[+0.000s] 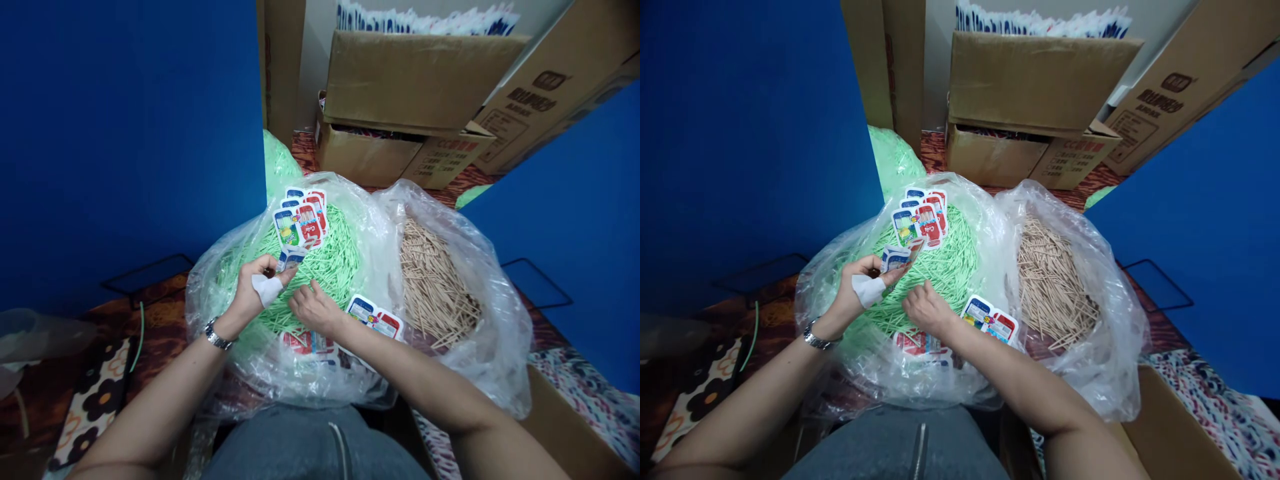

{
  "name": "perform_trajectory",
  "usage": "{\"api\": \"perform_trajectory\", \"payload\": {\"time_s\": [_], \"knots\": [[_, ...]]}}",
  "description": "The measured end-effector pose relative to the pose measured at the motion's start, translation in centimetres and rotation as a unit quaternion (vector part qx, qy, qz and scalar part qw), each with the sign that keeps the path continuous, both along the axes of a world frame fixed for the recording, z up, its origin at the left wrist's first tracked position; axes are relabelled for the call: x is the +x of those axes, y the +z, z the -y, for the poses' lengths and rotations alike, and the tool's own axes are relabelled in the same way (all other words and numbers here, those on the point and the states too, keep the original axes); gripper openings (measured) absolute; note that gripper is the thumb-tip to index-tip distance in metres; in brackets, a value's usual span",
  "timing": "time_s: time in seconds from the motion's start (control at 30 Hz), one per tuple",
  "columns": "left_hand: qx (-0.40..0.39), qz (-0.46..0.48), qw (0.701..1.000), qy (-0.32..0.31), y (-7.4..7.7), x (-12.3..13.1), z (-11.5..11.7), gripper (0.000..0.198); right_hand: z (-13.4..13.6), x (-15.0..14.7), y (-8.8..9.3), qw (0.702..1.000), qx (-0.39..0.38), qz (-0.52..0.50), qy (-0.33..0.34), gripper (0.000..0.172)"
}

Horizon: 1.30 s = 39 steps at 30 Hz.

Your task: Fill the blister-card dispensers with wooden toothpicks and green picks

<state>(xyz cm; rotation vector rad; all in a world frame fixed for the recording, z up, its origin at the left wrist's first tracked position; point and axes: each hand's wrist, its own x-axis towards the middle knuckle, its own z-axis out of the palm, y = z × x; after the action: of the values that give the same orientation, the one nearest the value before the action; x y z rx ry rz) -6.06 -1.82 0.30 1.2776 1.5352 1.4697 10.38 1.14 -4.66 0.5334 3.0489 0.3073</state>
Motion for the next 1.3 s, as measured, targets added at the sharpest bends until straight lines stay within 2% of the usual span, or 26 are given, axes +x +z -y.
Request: {"api": "perform_trajectory", "payload": {"time_s": [0.1, 0.23, 0.3, 0.37, 0.4, 0.43, 0.47, 0.53, 0.57, 0.6, 0.63, 0.7, 0.87, 0.97, 1.07, 1.17, 1.23, 1.3], "knots": [[0.003, -0.006, 1.000, 0.005, 0.2, 0.0, 0.0, 0.034, -0.6, 0.8, 0.6, 1.000, -0.019, 0.006, -0.009, 0.018], [0.007, 0.000, 1.000, 0.010, 0.3, -0.2, -0.1, 0.031, -1.3, 1.8, 2.5, 0.997, -0.058, 0.026, -0.052, 0.017], [0.011, -0.005, 1.000, 0.016, 0.3, -0.3, -0.2, 0.030, -1.8, 2.3, 3.6, 0.988, -0.113, 0.022, -0.103, 0.015], [0.019, -0.019, 0.999, 0.028, 0.3, -0.3, -0.5, 0.030, -2.2, 3.0, 4.3, 0.959, -0.230, -0.016, -0.165, 0.014], [0.023, -0.029, 0.999, 0.033, 0.2, -0.3, -0.7, 0.029, -2.4, 3.4, 4.5, 0.927, -0.319, -0.046, -0.190, 0.019], [0.027, -0.038, 0.998, 0.037, 0.1, -0.2, -0.9, 0.029, -2.4, 3.8, 4.5, 0.878, -0.422, -0.082, -0.211, 0.024], [0.030, -0.051, 0.997, 0.042, 0.0, -0.2, -1.1, 0.029, -2.4, 4.2, 4.3, 0.810, -0.528, -0.119, -0.227, 0.030], [0.035, -0.077, 0.995, 0.050, -0.2, -0.1, -1.6, 0.029, -1.9, 4.9, 3.5, 0.644, -0.701, -0.180, -0.249, 0.039], [0.038, -0.088, 0.994, 0.054, -0.3, -0.1, -1.8, 0.029, -1.5, 5.2, 3.1, 0.567, -0.756, -0.202, -0.258, 0.043], [0.040, -0.097, 0.993, 0.056, -0.4, 0.0, -2.0, 0.030, -1.1, 5.3, 2.7, 0.505, -0.793, -0.217, -0.263, 0.047], [0.039, -0.102, 0.993, 0.052, -0.6, 0.2, -2.1, 0.030, -0.7, 5.4, 2.4, 0.460, -0.818, -0.225, -0.262, 0.048], [0.037, -0.102, 0.993, 0.039, -0.9, 0.6, -2.3, 0.029, -0.1, 5.4, 2.1, 0.412, -0.843, -0.234, -0.253, 0.047], [0.040, -0.087, 0.995, 0.017, -1.4, 2.5, -2.3, 0.032, 0.2, 4.3, 3.0, 0.381, -0.864, -0.249, -0.215, 0.038], [0.020, -0.077, 0.997, -0.015, -1.3, 3.4, -2.0, 0.030, 0.0, 3.4, 3.5, 0.362, -0.871, -0.269, -0.195, 0.038], [0.009, -0.060, 0.998, -0.018, -0.8, 3.5, -1.8, 0.029, -0.1, 3.1, 3.7, 0.358, -0.876, -0.272, -0.177, 0.038], [0.011, -0.033, 0.999, -0.001, -0.1, 2.8, -1.9, 0.030, -0.1, 3.5, 3.7, 0.382, -0.867, -0.271, -0.170, 0.039], [0.013, -0.006, 1.000, 0.001, 0.4, 2.2, -1.9, 0.031, -0.3, 4.1, 3.9, 0.418, -0.843, -0.287, -0.179, 0.039], [0.017, 0.015, 1.000, -0.001, 0.7, 1.8, -1.8, 0.031, -0.6, 4.7, 4.2, 0.466, -0.807, -0.311, -0.187, 0.038]]}}
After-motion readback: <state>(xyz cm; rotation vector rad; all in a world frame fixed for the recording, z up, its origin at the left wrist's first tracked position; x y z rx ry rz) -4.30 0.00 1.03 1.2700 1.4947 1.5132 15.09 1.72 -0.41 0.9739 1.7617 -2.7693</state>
